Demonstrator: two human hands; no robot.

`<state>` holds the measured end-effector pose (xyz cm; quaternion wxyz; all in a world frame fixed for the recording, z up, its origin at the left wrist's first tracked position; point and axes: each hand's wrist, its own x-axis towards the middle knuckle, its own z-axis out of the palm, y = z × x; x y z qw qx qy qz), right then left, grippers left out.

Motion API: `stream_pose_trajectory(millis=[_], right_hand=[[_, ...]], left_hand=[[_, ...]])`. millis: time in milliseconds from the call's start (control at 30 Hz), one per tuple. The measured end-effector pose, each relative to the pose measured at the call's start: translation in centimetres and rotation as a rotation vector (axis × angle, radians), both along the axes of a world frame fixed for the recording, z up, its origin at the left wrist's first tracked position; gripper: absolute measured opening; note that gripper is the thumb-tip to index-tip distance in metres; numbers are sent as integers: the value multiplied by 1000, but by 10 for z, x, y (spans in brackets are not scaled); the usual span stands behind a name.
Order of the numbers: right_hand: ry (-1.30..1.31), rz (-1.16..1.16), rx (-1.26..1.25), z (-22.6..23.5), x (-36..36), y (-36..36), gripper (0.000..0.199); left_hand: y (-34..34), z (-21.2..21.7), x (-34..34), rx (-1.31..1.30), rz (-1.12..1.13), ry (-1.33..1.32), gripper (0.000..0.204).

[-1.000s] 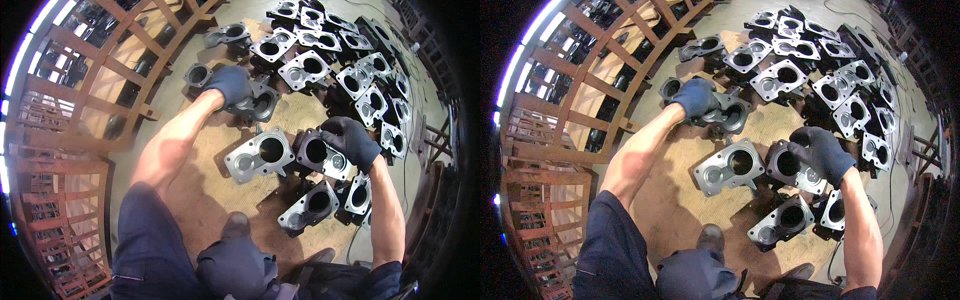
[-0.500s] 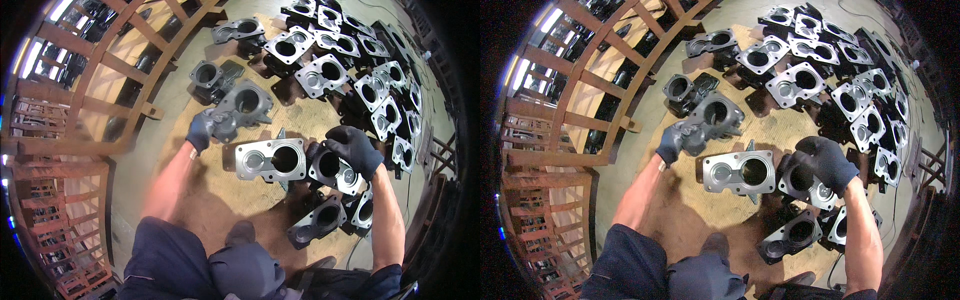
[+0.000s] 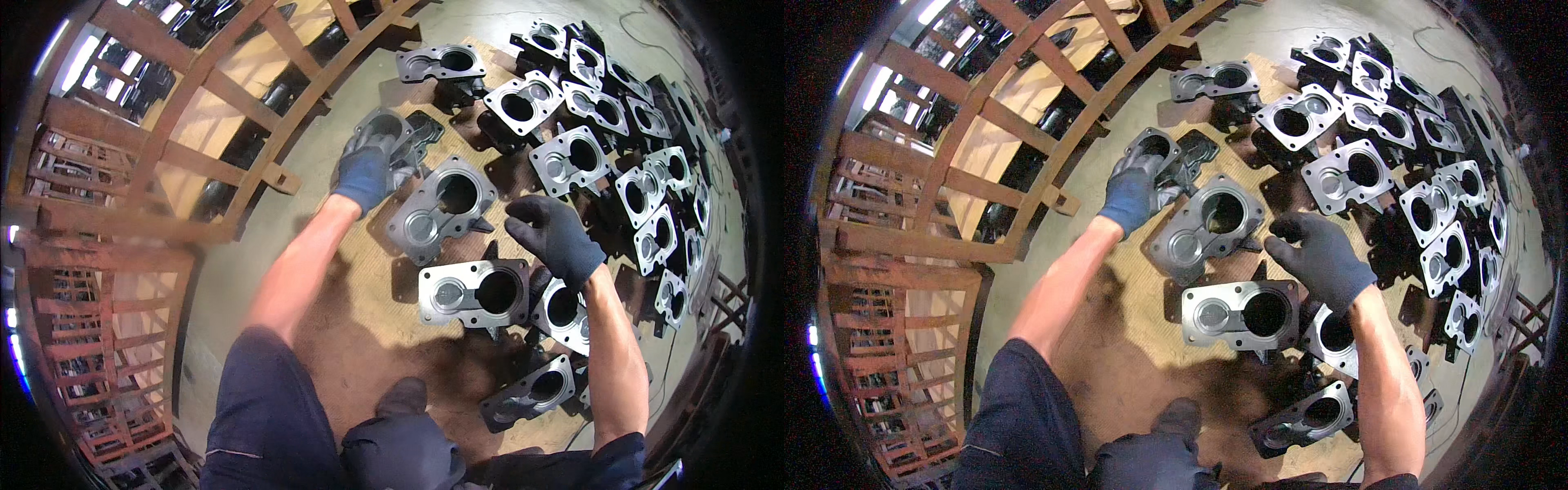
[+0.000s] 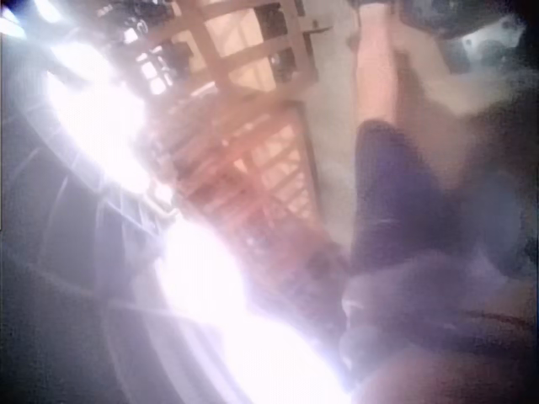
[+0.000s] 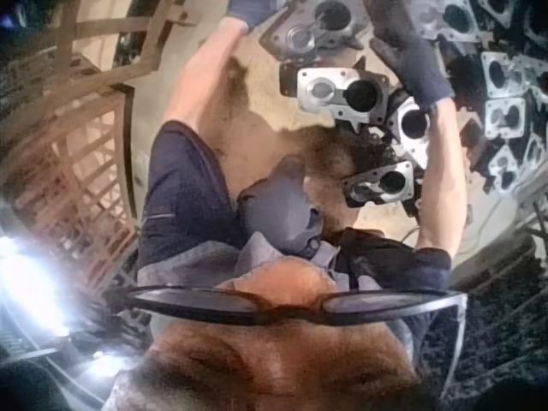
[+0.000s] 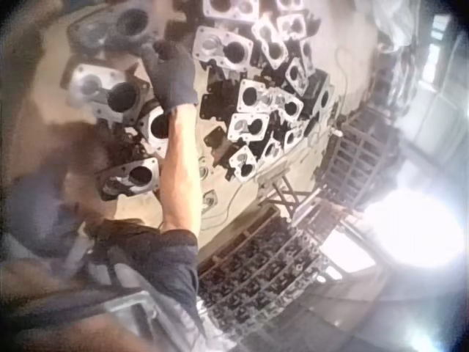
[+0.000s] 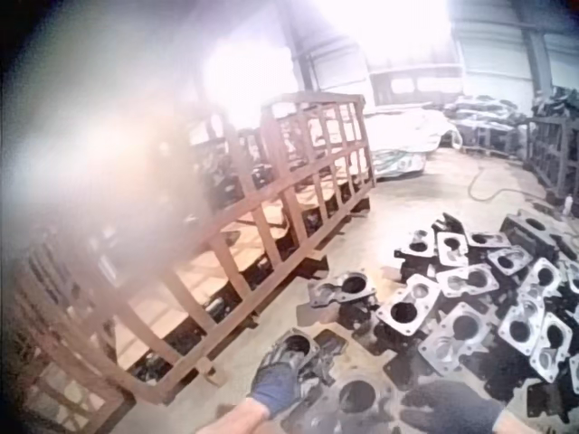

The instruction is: The person sits on the floor and uses a handheld angle grinder to smooth the surfaces of several metal engine parts. They pick up each part, grind specific areas, and place them back down, repeating the process for multiple units.

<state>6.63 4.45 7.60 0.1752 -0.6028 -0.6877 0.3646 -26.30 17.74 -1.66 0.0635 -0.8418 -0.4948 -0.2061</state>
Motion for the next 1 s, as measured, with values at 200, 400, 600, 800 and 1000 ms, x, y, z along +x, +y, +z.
stream_pose_trajectory(millis=[200, 400, 600, 800, 1000], right_hand=[[-58, -99, -120, 8, 37, -33, 40], [-77, -104, -45, 20, 72, -66, 35], [-65, -162, 4, 17, 107, -76, 42], [99, -208, -82, 64, 72, -59, 38], [36, -103, 9, 87, 56, -70, 31]], left_hand=[[27, -7, 18, -276, 191, 276, 30], [-22, 12, -43, -449, 292, 218, 34], [-97, 89, -74, -544, 258, 447, 33], [-151, 119, -73, -867, -132, 681, 31], [-140, 65, -25, -990, -170, 594, 50]])
